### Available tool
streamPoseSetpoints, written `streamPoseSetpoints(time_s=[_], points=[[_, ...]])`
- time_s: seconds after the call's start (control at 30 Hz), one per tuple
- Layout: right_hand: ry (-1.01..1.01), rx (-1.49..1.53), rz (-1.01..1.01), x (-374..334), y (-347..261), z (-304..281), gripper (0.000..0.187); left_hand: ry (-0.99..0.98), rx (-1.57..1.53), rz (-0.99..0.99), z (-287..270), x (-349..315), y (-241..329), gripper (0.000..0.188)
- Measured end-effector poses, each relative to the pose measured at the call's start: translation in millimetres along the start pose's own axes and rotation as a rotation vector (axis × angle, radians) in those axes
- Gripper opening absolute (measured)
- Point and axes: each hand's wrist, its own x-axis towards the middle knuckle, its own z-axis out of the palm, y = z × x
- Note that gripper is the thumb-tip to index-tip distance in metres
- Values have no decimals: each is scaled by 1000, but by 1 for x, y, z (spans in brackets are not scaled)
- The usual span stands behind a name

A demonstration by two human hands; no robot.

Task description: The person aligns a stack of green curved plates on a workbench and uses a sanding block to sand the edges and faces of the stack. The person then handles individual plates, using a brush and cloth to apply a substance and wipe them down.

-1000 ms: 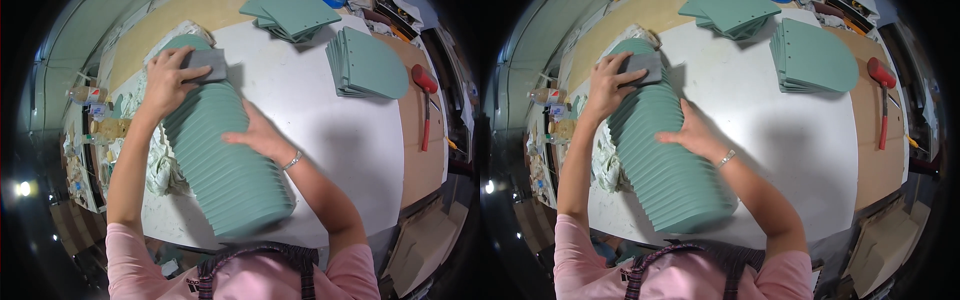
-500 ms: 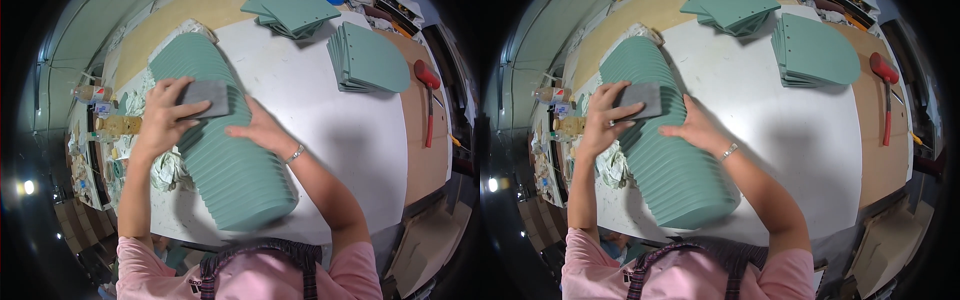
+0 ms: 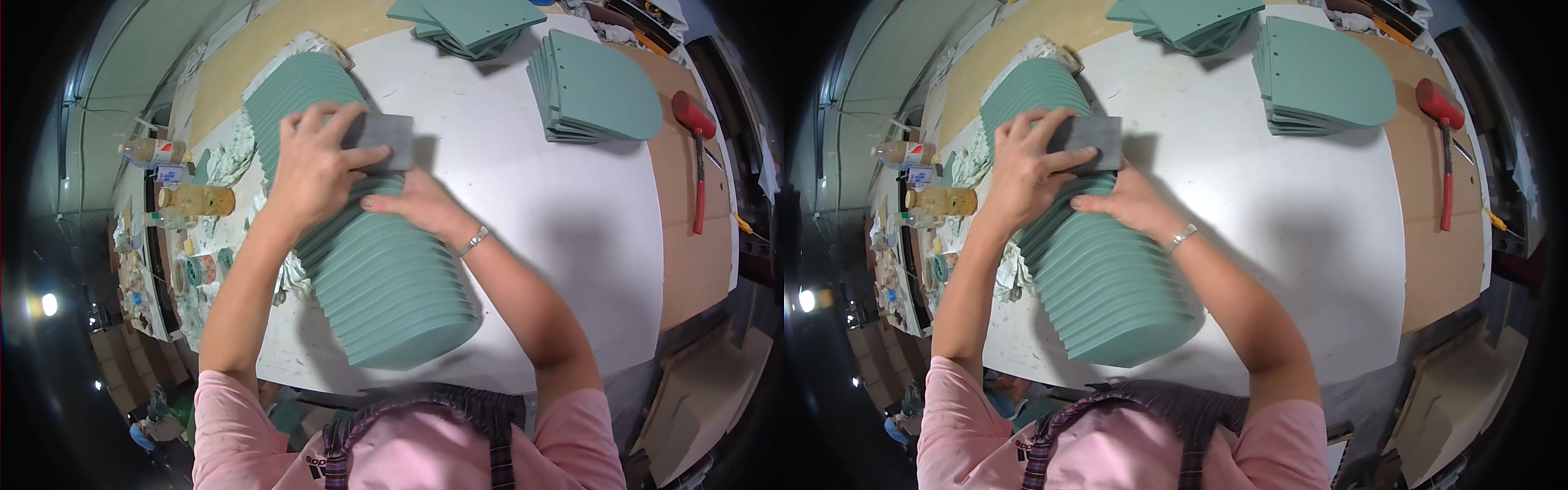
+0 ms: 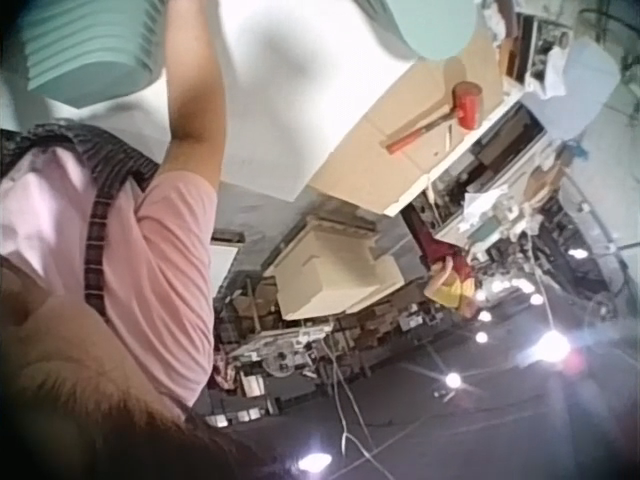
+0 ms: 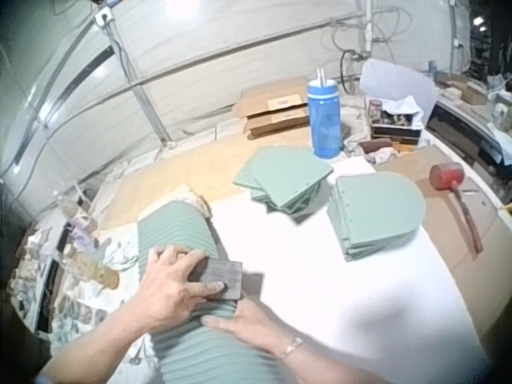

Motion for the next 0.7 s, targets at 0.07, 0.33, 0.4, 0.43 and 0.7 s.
streamPoseSetpoints(time_s=[0.07,0.33,0.4,0.43,0.7], points=[[26,-34,-13,0,1,-3,96,-19,49,-32,-13,-2,-2,46],[51,-210,82,-6,-10,-2,112,186,-157,-322,2,-14,-49,56],[135,-331,101,-22,-5,-19,112,107,-92,-282,-10,-15,-38,57],[203,-444,114,-33,-3,-28,112,29,-41,-240,-11,-18,-29,57],[215,-154,220,-173,-20,-36,114,-69,23,-186,-6,-9,-17,52]])
